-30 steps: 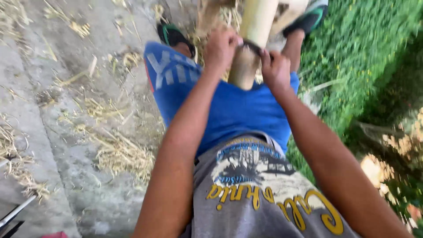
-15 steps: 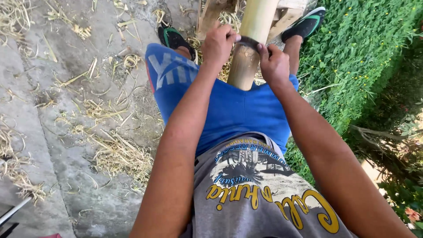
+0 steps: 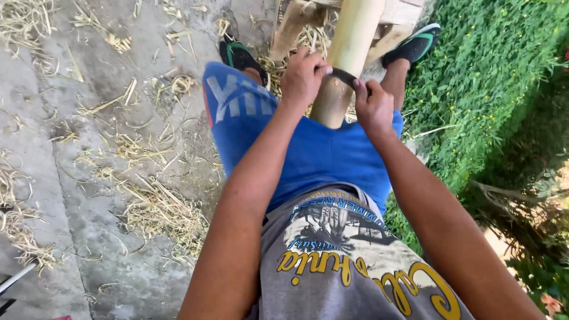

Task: Shaving the outer layer of a bamboo pole using a curved sickle-like knife.

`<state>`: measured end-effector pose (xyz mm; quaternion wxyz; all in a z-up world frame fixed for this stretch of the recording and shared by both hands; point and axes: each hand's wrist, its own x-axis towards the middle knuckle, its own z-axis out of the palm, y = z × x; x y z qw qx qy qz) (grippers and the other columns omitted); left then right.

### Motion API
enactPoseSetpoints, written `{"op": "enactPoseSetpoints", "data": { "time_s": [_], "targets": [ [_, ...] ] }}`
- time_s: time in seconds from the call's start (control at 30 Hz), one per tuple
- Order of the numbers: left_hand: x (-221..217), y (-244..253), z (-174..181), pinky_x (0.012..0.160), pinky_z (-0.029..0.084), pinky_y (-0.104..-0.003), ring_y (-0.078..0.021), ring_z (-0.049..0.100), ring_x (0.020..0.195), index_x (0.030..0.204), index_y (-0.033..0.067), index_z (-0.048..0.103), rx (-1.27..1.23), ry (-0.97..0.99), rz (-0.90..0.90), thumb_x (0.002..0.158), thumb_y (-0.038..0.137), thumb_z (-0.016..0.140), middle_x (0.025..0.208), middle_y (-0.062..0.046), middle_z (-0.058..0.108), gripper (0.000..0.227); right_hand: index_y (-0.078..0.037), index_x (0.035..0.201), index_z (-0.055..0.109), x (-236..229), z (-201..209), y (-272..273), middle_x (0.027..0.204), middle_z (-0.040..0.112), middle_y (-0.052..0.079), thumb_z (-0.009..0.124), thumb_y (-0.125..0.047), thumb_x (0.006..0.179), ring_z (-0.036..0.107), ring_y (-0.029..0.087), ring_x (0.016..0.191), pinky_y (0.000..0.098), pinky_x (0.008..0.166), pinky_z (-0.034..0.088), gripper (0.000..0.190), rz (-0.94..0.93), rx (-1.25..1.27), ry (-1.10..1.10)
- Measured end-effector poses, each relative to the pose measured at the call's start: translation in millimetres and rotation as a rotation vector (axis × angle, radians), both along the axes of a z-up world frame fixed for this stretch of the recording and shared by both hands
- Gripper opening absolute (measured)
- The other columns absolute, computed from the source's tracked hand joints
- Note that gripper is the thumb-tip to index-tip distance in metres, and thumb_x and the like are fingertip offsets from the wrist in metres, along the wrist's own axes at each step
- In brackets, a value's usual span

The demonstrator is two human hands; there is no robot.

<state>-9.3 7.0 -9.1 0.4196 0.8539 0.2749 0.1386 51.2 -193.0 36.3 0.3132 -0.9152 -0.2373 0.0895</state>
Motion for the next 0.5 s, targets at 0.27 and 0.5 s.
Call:
{"op": "enactPoseSetpoints", "data": {
  "time_s": [0.27, 0.5],
  "targets": [
    [5, 3, 7, 0.079, 0.052, -0.047, -0.0305, 0.065, 0.102, 0.087, 0.0176, 0.072, -0.069, 0.077, -0.002, 0.084, 0.03, 0.083, 0.102, -0.007, 0.063, 0.017, -0.002, 0.086, 0.065, 8, 6, 13, 0.069, 0.064, 0.024, 0.067, -0.033, 0.108, 0.064, 0.046, 0.064, 0.0528, 0.058, 0.047, 0.038, -0.007, -0.029, -0.016],
    [22, 21, 4, 0.085, 0.052, -0.044, -0.0273, 0.068, 0.102, 0.093, 0.0186, 0.07, -0.176, 0.231, -0.063, 0.089, 0.036, 0.079, 0.1, -0.003, 0.067, 0.021, -0.005, 0.086, 0.07, 16, 8, 20, 0.069, 0.068, 0.022, 0.068, -0.038, 0.104, 0.068, 0.044, 0.065, 0.0531, 0.059, 0.052, 0.038, -0.018, -0.072, -0.038]
  ]
}}
